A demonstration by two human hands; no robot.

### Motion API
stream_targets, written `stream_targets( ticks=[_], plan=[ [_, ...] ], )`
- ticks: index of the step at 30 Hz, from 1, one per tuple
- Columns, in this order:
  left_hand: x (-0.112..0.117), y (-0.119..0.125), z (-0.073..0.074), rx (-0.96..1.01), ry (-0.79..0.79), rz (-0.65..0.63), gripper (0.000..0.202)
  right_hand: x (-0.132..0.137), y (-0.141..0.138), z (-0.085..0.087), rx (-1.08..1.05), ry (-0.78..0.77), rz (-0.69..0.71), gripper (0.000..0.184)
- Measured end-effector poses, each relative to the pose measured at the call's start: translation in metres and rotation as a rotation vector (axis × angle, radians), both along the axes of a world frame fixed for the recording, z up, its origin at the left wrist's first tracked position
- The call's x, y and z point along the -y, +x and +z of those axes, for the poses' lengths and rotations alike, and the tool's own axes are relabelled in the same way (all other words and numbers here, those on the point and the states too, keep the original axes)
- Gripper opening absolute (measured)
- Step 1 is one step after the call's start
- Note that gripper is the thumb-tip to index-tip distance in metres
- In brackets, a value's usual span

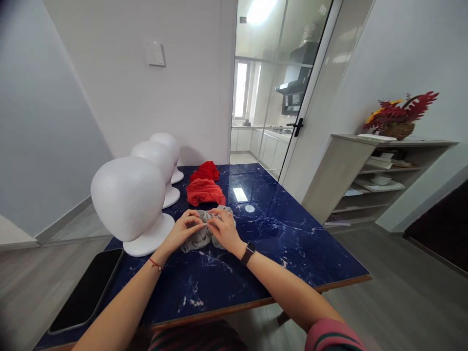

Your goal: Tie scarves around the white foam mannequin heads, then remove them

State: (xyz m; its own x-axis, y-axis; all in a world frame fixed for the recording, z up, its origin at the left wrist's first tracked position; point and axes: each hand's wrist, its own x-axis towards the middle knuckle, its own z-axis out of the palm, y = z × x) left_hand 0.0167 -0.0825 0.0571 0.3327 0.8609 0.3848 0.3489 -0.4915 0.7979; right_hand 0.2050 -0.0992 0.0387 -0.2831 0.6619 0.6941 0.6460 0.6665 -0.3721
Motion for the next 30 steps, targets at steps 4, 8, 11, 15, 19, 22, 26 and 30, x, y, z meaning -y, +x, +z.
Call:
stream_targets(
  ticks=[4, 8, 11, 15, 19, 22, 26, 30],
  plan=[
    [-0.001, 0.0, 0.0, -0.01, 0.028, -0.016, 0.015, 0.0, 0.003, 0.002, -0.054, -0.014, 0.034, 0.014],
    [-0.003, -0.001, -0.001, 0.01, 0.003, 0.0, 0.019, -0.001, 0.005, 0.005, -0.138, -0.063, 0.102, 0.019],
    [-0.004, -0.002, -0.002, 0.003, 0.017, 0.008, 0.018, -0.002, 0.007, 0.005, -0.167, -0.076, 0.117, 0.02],
    [-0.006, -0.003, -0.003, 0.0, 0.044, 0.017, 0.016, -0.003, 0.008, 0.003, -0.179, -0.063, 0.109, 0.016],
    [-0.008, -0.004, -0.006, -0.004, 0.056, 0.02, 0.014, -0.005, 0.008, 0.002, -0.197, -0.053, 0.1, 0.011],
    [-0.009, -0.004, -0.006, 0.012, 0.045, 0.025, 0.016, -0.006, 0.01, 0.002, -0.211, -0.055, 0.107, 0.01],
    [-0.008, -0.004, -0.005, 0.039, 0.031, 0.046, 0.021, -0.008, 0.012, -0.001, -0.23, -0.06, 0.122, 0.01],
    [-0.007, -0.003, -0.003, 0.066, 0.027, 0.079, 0.025, -0.008, 0.013, -0.003, -0.225, -0.071, 0.134, 0.013]
  ],
)
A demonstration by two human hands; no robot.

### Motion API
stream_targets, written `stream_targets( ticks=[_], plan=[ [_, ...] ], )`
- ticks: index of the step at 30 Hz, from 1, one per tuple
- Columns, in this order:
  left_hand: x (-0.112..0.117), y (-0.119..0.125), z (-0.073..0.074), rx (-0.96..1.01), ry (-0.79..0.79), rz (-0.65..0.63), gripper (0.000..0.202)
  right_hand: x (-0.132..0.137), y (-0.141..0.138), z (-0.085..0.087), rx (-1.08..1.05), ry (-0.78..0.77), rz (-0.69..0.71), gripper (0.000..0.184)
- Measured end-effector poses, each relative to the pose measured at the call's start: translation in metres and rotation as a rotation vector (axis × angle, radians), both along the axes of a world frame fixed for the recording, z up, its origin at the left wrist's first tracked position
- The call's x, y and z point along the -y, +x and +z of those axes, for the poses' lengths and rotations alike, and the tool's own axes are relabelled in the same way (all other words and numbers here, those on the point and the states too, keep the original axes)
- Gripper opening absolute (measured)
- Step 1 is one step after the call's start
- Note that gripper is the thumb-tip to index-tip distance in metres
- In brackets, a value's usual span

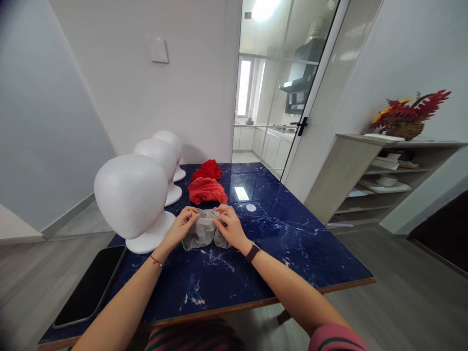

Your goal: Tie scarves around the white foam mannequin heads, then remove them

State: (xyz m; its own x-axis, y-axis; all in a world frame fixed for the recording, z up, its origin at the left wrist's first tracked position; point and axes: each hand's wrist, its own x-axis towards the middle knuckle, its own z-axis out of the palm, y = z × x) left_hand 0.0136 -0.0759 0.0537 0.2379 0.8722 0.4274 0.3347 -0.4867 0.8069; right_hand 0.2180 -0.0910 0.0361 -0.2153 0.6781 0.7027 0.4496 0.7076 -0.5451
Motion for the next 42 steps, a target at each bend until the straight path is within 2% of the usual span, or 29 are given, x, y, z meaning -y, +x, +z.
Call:
stream_targets(
  ticks=[6, 12, 16, 18, 20, 22, 24, 26, 28, 30, 32, 34, 36, 39, 42],
  plan=[
    [-0.004, -0.001, -0.004, -0.033, 0.051, 0.076, 0.031, 0.0, -0.001, 0.001, 0.014, 0.008, -0.001, 0.012],
    [-0.004, -0.004, -0.007, -0.259, 0.165, 0.208, 0.028, -0.004, 0.003, -0.002, 0.113, -0.012, 0.007, 0.016],
    [-0.002, -0.006, -0.005, -0.323, 0.201, 0.201, 0.002, -0.005, 0.009, 0.001, 0.276, -0.062, 0.076, 0.019],
    [-0.002, -0.006, -0.006, -0.325, 0.186, 0.159, 0.024, -0.005, 0.015, 0.005, 0.269, -0.101, 0.11, 0.037],
    [-0.003, -0.006, -0.009, -0.331, 0.107, 0.095, 0.04, -0.007, 0.023, 0.009, 0.207, -0.153, 0.094, 0.057],
    [-0.003, -0.005, -0.013, -0.324, -0.026, 0.021, 0.05, -0.012, 0.033, 0.01, 0.129, -0.217, -0.022, 0.055],
    [-0.003, -0.002, -0.017, -0.291, -0.142, -0.043, 0.056, -0.018, 0.043, 0.008, 0.074, -0.308, -0.21, 0.047],
    [-0.003, 0.002, -0.02, -0.242, -0.197, -0.065, 0.063, -0.023, 0.047, 0.002, 0.075, -0.407, -0.342, 0.045],
    [-0.001, 0.005, -0.02, -0.188, -0.203, -0.044, 0.067, -0.025, 0.045, -0.005, 0.141, -0.468, -0.311, 0.043],
    [0.0, 0.006, -0.018, -0.126, -0.191, 0.007, 0.066, -0.023, 0.036, -0.008, 0.206, -0.459, -0.185, 0.043],
    [0.001, 0.006, -0.015, -0.077, -0.157, 0.069, 0.062, -0.021, 0.027, -0.009, 0.215, -0.444, -0.126, 0.047],
    [0.002, 0.004, -0.012, -0.051, -0.087, 0.143, 0.055, -0.021, 0.025, -0.008, 0.128, -0.452, -0.208, 0.047],
    [0.003, 0.002, -0.008, -0.028, 0.012, 0.238, 0.046, -0.027, 0.035, -0.006, -0.065, -0.445, -0.368, 0.041],
    [0.007, 0.0, -0.004, 0.007, 0.103, 0.376, 0.025, -0.041, 0.067, -0.006, -0.422, -0.38, -0.558, 0.036],
    [0.01, 0.0, -0.002, 0.053, 0.093, 0.426, 0.013, -0.056, 0.1, -0.013, -0.615, -0.345, -0.661, 0.04]
  ],
)
